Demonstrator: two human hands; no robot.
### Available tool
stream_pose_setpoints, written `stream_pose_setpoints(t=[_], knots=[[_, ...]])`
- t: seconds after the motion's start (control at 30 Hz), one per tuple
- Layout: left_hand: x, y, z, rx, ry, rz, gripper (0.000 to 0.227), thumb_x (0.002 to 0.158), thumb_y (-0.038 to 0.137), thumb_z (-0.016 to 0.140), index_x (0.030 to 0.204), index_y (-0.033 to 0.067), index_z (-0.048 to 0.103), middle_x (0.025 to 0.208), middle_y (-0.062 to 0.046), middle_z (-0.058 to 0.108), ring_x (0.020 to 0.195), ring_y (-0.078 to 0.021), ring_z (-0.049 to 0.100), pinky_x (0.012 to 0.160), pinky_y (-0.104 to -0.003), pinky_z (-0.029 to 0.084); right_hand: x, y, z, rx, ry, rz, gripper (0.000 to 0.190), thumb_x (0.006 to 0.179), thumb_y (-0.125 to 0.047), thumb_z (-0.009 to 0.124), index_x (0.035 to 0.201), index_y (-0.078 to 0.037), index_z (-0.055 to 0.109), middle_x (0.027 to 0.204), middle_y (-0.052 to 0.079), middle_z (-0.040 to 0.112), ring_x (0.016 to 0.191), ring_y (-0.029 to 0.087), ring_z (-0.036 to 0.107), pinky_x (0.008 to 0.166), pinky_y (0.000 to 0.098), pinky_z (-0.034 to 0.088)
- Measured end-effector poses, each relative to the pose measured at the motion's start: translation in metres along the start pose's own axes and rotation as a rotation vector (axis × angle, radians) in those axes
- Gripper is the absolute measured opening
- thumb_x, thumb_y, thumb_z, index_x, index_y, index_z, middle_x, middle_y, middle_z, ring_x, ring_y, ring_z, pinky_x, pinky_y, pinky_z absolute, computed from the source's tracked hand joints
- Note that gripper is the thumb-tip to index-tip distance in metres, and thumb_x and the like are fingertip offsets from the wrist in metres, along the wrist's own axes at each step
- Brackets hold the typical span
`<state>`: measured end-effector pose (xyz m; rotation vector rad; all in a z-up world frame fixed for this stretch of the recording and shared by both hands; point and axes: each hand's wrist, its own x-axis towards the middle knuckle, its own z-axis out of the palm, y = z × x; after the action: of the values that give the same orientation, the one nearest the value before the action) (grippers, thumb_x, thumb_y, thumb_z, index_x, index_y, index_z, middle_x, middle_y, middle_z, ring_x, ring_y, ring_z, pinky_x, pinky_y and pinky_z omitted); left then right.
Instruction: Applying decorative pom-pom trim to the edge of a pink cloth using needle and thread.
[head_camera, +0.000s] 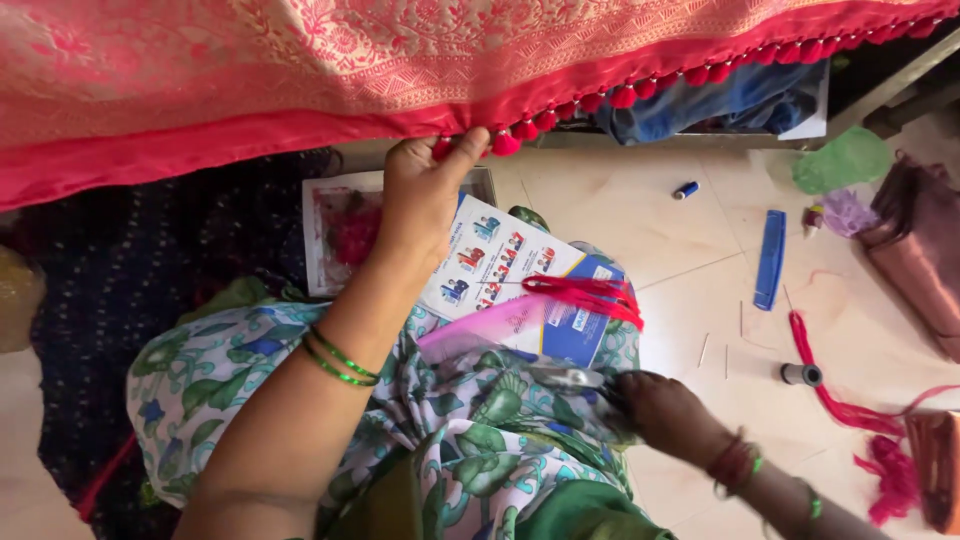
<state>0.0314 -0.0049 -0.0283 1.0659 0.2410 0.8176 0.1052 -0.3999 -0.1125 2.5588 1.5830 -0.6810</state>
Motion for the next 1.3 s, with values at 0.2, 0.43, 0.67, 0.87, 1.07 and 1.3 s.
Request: stream_pose_setpoints(t=[0.2,0.43,0.67,0.87,1.07,1.3], knots=[[-0.005,0.058,-0.007,-0.033,-0.019,-0.093,0.021,0.095,0.007,0.074,0.115,0.0035,0.068,0.113,-0.004,0.073,0.104,-0.0126,0.069,0.096,-0.033,0.056,0.006,0.028,-0.058,0.466,-0.137,-0.201,0.041,0.081,-0.007,0.073,0.122,-0.006,0.067,0.094,0.012,0.076,0.076,0.024,0.070,0.070,0.0376,0.059],[-0.009,0.083,-0.016,-0.030,-0.055,-0.331,0.022,0.091,0.006,0.073,0.109,-0.0022,0.064,0.103,-0.011,0.069,0.092,-0.0251,0.073,0.081,-0.043,0.064,0.029,-0.010,-0.192,0.269,-0.277,0.092,0.047,0.073,-0.032,0.095,0.110,-0.012,0.073,0.072,0.017,0.068,0.064,0.028,0.062,0.064,0.0405,0.055],[-0.020,0.090,-0.021,0.095,-0.102,-0.467,0.030,0.087,0.008,0.075,0.111,-0.0085,0.069,0.100,-0.019,0.078,0.086,-0.0292,0.079,0.080,-0.038,0.067,0.033,0.048,-0.209,-0.011,-0.351,-0.147,0.045,0.070,-0.042,0.094,0.103,-0.019,0.073,0.083,0.004,0.076,0.073,0.024,0.067,0.069,0.0368,0.054],[-0.022,0.092,-0.018,0.095,-0.222,-0.455,0.025,0.085,0.007,0.077,0.106,-0.0068,0.072,0.096,-0.019,0.077,0.085,-0.0294,0.078,0.079,-0.039,0.067,0.029,0.037,-0.255,0.053,-0.428,0.056,0.048,0.070,-0.043,0.090,0.093,-0.010,0.064,0.070,0.010,0.054,0.066,0.020,0.050,0.064,0.0377,0.048],[-0.030,0.105,-0.013,0.066,-0.222,-0.443,0.028,0.084,0.006,0.078,0.109,-0.0051,0.072,0.100,-0.017,0.076,0.088,-0.0258,0.077,0.081,-0.040,0.066,0.049,0.023,-0.270,0.109,-0.196,-0.158,0.049,0.073,-0.043,0.088,0.091,-0.006,0.061,0.069,0.007,0.049,0.064,0.016,0.044,0.059,0.0379,0.046],[-0.033,0.116,-0.010,0.098,-0.180,-0.468,0.032,0.083,0.008,0.078,0.111,-0.0043,0.071,0.101,-0.018,0.077,0.085,-0.0285,0.079,0.080,-0.041,0.068,0.059,-0.006,-0.296,0.033,-0.116,-0.253,0.054,0.069,-0.048,0.090,0.094,-0.007,0.065,0.064,0.010,0.060,0.058,0.023,0.052,0.058,0.0409,0.048]])
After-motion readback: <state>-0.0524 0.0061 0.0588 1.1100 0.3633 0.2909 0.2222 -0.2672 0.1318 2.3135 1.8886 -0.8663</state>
